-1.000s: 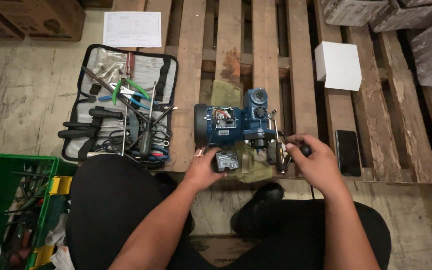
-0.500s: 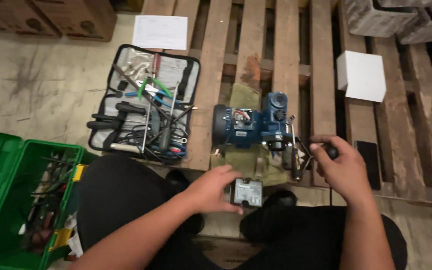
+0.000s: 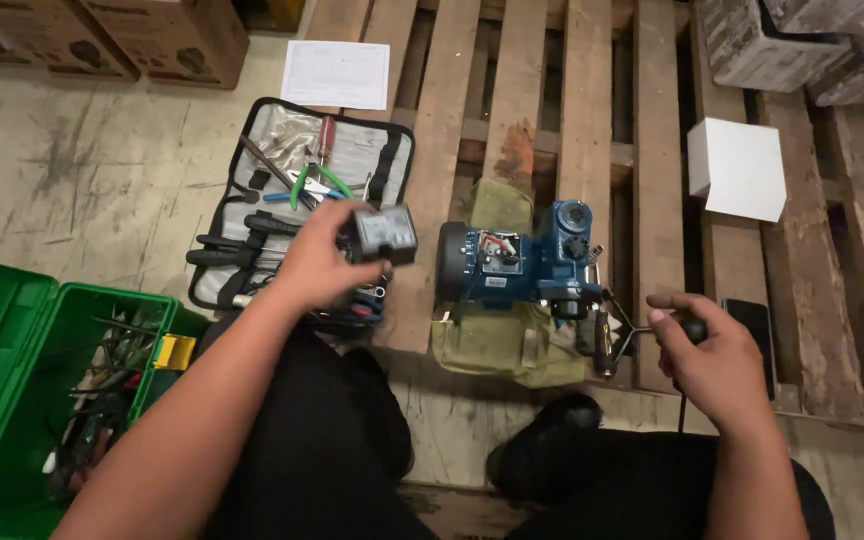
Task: The person is disassembling, inspecting, and cleaning an electrical motor assembly using a screwdriver and a cloth on a wooden pallet.
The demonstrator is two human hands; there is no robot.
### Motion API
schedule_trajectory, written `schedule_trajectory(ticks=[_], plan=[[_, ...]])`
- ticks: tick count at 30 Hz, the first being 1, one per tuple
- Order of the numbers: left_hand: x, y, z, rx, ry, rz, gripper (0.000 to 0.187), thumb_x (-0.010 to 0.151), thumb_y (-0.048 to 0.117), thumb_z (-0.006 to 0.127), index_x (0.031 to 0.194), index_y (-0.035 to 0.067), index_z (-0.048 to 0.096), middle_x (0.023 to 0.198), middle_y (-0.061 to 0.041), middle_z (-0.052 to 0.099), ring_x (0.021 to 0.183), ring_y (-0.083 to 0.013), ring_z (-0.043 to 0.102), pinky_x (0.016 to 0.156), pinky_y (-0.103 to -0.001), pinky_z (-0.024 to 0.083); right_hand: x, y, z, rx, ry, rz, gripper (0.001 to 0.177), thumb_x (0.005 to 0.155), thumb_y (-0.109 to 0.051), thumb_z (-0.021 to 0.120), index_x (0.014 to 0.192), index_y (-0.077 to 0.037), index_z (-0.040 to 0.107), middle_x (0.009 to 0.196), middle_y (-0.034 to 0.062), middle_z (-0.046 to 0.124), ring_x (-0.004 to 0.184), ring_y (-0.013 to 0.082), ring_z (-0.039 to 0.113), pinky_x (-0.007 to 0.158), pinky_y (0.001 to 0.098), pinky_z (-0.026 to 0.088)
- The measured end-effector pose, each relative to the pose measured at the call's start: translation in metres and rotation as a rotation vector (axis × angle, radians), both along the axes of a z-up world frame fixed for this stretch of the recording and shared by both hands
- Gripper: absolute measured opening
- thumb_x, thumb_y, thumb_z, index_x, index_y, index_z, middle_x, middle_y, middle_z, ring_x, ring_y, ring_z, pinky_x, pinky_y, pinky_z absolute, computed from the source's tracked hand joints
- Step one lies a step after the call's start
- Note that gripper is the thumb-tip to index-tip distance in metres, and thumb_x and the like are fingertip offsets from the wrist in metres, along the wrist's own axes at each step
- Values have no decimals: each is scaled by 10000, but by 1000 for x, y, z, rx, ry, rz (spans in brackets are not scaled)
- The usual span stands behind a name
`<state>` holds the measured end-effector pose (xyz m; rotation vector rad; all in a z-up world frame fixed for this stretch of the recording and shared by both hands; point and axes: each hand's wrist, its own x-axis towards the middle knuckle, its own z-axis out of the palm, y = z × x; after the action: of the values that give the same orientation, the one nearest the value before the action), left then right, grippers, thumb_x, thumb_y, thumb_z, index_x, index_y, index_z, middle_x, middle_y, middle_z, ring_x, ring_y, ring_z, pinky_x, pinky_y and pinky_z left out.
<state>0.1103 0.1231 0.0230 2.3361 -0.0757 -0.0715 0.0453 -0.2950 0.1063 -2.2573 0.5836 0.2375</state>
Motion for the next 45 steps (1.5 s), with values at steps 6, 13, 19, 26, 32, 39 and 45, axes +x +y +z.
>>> schedule_trajectory(ticks=[6,13,19,26,32,39,45], plan=[[53,-9,-31,-62,-98,139,689,653,230,841,1292,177,590,1307,-109,585,1190,-298,587,978,-411,476,7,1,-1,-22,40,20,260,1008,-252,653,1223,-156,761,977,116,734,684,258,643,625,381,523],[120,-26,-105,-89,-104,155,734,640,216,888,1292,122,566,1151,-132,689,987,-289,679,851,-385,529,16,-15,-24,-80,-25,-3,238,957,-276,691,1152,-199,805,679,92,681,509,204,620,559,320,482],[141,-51,-87,12,225,155,712,736,172,861,1367,140,532,1291,-142,665,1162,-371,631,948,-474,501,31,-12,-21,-78,117,-56,229,979,-234,684,1151,-173,823,731,139,695,575,257,656,643,356,522],[164,-55,-120,36,119,59,690,735,115,832,1362,104,544,1357,-148,604,1227,-380,585,988,-491,480,54,-15,-31,-24,150,-78,240,989,-208,693,1184,-134,812,625,177,591,566,254,573,587,364,478],[157,-52,-110,56,156,63,716,730,80,825,1385,83,537,1351,-167,608,1224,-394,581,983,-505,486,62,-5,-26,-101,245,-39,254,991,-240,695,1214,-183,802,701,172,695,631,259,648,659,358,503],[154,-49,-110,71,162,48,942,737,97,859,1537,45,366,1512,-209,428,1385,-395,433,1152,-497,370,58,-2,-18,-102,256,-29,264,994,-243,680,1219,-163,792,950,110,782,674,277,678,676,381,540],[130,-54,-31,160,291,74,836,870,150,708,1588,92,283,1588,-169,299,1416,-405,374,1107,-565,394,57,15,-10,-63,230,-11,519,909,-377,642,1420,-287,641,1120,56,720,764,236,631,670,371,524]])
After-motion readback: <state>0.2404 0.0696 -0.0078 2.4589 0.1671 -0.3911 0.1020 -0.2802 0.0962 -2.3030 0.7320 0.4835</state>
